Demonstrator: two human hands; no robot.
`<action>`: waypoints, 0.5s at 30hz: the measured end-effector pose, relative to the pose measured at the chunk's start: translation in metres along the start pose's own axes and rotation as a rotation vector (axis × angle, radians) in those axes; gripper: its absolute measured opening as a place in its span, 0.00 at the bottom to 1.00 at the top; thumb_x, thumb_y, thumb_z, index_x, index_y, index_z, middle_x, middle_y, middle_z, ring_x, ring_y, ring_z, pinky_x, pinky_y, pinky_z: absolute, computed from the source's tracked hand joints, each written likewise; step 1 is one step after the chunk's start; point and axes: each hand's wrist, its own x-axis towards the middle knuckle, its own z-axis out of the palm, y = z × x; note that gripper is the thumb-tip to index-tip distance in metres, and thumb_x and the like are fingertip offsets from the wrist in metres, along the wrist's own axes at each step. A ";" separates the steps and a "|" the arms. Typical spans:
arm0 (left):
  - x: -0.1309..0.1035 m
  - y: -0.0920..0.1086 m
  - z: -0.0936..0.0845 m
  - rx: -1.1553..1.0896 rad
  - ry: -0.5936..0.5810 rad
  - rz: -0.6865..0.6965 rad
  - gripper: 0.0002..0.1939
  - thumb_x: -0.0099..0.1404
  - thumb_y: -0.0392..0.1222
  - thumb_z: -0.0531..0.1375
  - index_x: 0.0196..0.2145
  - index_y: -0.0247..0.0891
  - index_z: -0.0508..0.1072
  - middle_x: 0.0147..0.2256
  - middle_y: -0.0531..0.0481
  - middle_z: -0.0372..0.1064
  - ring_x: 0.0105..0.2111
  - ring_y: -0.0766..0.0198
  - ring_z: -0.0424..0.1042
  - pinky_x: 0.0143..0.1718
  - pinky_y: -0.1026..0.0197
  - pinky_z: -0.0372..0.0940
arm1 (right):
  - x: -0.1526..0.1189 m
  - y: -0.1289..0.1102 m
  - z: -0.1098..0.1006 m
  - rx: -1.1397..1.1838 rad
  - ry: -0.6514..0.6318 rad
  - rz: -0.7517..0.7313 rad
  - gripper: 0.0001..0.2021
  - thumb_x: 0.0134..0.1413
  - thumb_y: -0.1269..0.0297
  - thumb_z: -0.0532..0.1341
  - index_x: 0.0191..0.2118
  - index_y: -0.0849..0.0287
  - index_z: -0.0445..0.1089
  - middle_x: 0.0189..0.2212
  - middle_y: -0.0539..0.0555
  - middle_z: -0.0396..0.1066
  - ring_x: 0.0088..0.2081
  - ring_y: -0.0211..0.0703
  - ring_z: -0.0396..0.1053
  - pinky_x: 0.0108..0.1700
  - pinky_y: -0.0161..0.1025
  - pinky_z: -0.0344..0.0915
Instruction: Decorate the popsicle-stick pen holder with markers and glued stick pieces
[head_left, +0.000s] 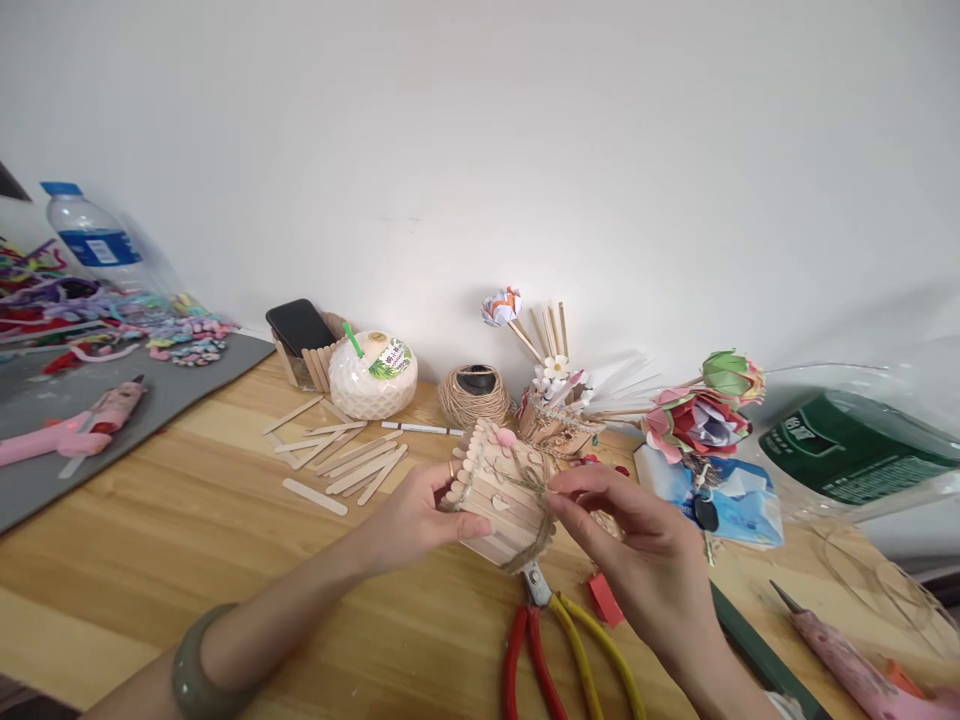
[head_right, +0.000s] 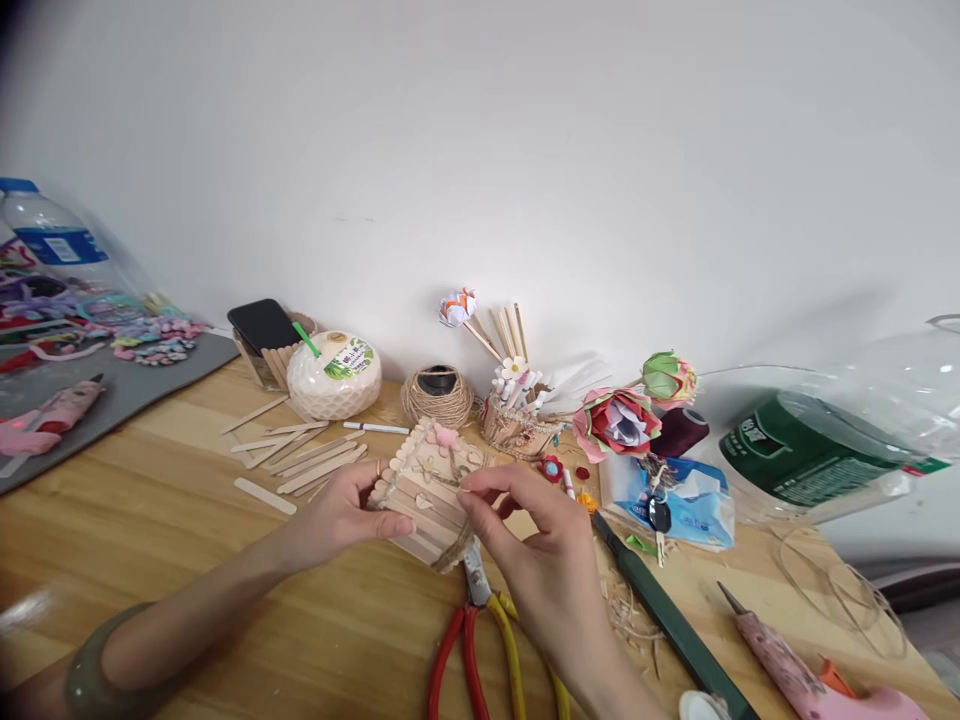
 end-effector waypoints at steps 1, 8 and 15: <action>0.000 0.000 0.000 0.001 -0.002 0.005 0.13 0.49 0.44 0.68 0.32 0.36 0.76 0.32 0.50 0.74 0.33 0.60 0.71 0.38 0.61 0.65 | 0.001 0.000 0.001 -0.018 -0.002 -0.022 0.03 0.52 0.68 0.63 0.31 0.54 0.74 0.29 0.52 0.73 0.30 0.42 0.68 0.31 0.37 0.67; 0.001 0.003 0.002 0.011 -0.027 0.038 0.07 0.51 0.38 0.66 0.30 0.36 0.75 0.29 0.53 0.72 0.34 0.61 0.70 0.39 0.63 0.64 | 0.002 -0.002 0.007 -0.103 -0.099 -0.051 0.06 0.56 0.69 0.59 0.33 0.55 0.74 0.30 0.52 0.74 0.32 0.43 0.71 0.34 0.38 0.68; 0.001 0.001 0.002 0.053 -0.018 0.006 0.11 0.50 0.40 0.66 0.32 0.34 0.73 0.31 0.51 0.72 0.33 0.61 0.68 0.38 0.62 0.63 | 0.001 -0.005 0.013 -0.209 -0.159 -0.024 0.04 0.57 0.69 0.59 0.33 0.56 0.71 0.27 0.51 0.74 0.28 0.42 0.71 0.33 0.37 0.68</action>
